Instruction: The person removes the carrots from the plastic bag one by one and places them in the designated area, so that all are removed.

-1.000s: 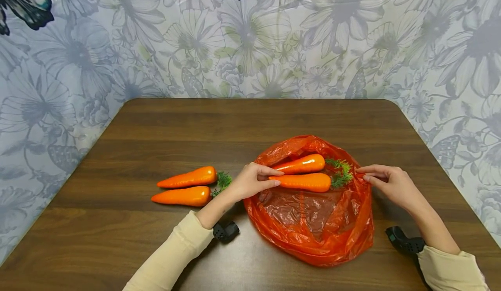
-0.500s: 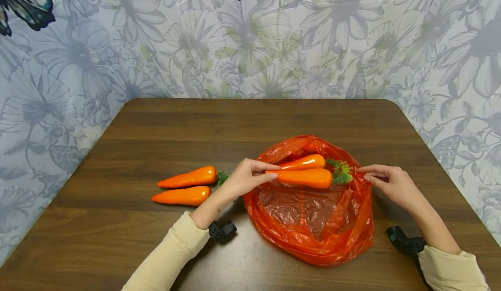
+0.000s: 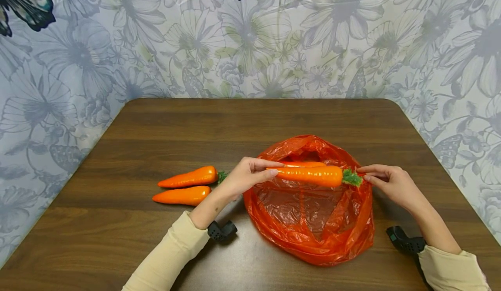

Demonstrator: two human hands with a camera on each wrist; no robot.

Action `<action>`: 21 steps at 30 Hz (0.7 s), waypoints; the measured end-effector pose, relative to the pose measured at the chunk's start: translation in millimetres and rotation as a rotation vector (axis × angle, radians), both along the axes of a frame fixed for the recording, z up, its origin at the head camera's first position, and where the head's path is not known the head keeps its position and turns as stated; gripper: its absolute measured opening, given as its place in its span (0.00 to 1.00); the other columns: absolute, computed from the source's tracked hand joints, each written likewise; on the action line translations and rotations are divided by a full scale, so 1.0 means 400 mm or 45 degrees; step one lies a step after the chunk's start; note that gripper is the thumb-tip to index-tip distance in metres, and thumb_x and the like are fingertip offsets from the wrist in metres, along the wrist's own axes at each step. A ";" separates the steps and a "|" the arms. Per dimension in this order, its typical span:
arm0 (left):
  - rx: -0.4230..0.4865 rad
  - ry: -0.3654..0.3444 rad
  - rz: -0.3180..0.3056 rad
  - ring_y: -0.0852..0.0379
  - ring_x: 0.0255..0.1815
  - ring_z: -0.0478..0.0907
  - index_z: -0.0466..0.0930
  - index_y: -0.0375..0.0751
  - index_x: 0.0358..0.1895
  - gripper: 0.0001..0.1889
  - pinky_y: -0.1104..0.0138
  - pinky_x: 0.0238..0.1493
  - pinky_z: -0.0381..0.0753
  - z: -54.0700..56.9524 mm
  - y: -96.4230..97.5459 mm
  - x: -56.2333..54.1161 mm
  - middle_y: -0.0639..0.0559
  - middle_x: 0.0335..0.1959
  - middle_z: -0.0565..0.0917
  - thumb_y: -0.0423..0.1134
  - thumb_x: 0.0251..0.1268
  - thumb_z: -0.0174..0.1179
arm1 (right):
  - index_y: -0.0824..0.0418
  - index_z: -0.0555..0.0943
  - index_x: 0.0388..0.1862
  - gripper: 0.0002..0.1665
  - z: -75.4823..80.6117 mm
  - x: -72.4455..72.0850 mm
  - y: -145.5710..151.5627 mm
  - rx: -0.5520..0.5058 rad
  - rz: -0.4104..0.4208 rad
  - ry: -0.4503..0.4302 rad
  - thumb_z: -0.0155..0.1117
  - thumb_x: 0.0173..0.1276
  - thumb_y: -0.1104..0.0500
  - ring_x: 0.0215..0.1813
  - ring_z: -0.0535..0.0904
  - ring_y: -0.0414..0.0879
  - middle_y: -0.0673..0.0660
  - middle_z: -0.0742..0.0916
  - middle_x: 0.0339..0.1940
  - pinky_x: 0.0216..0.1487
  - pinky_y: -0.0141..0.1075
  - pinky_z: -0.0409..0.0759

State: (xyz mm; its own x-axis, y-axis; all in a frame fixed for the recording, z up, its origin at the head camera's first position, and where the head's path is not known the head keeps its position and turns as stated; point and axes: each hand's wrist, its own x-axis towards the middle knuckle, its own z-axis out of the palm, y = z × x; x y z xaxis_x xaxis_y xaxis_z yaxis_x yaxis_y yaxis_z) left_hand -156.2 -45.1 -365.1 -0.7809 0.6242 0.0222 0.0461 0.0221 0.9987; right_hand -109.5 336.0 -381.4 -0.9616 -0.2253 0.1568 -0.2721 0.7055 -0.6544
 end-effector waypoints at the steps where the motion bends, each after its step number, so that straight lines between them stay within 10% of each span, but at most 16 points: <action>1: 0.009 -0.006 0.001 0.38 0.49 0.76 0.79 0.35 0.56 0.16 0.50 0.49 0.75 0.000 0.000 0.000 0.46 0.43 0.84 0.35 0.67 0.57 | 0.70 0.81 0.49 0.14 0.000 0.000 0.000 0.003 -0.001 0.002 0.62 0.64 0.68 0.37 0.80 0.33 0.63 0.86 0.39 0.34 0.22 0.76; 21: 0.045 -0.013 0.028 0.37 0.47 0.75 0.79 0.33 0.54 0.15 0.52 0.49 0.75 -0.019 0.024 0.007 0.46 0.41 0.84 0.35 0.67 0.57 | 0.72 0.78 0.53 0.23 0.004 0.002 -0.015 0.015 0.100 -0.140 0.67 0.62 0.61 0.38 0.80 0.35 0.63 0.84 0.43 0.35 0.29 0.79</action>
State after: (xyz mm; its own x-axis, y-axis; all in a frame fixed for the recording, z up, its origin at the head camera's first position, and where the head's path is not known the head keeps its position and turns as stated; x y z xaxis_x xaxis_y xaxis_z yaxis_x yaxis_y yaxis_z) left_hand -153.3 -35.6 -372.7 -0.7946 0.6060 0.0359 0.0358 -0.0122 0.9993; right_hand -108.9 329.8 -380.0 -0.9521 -0.3018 0.0483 -0.2538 0.6926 -0.6752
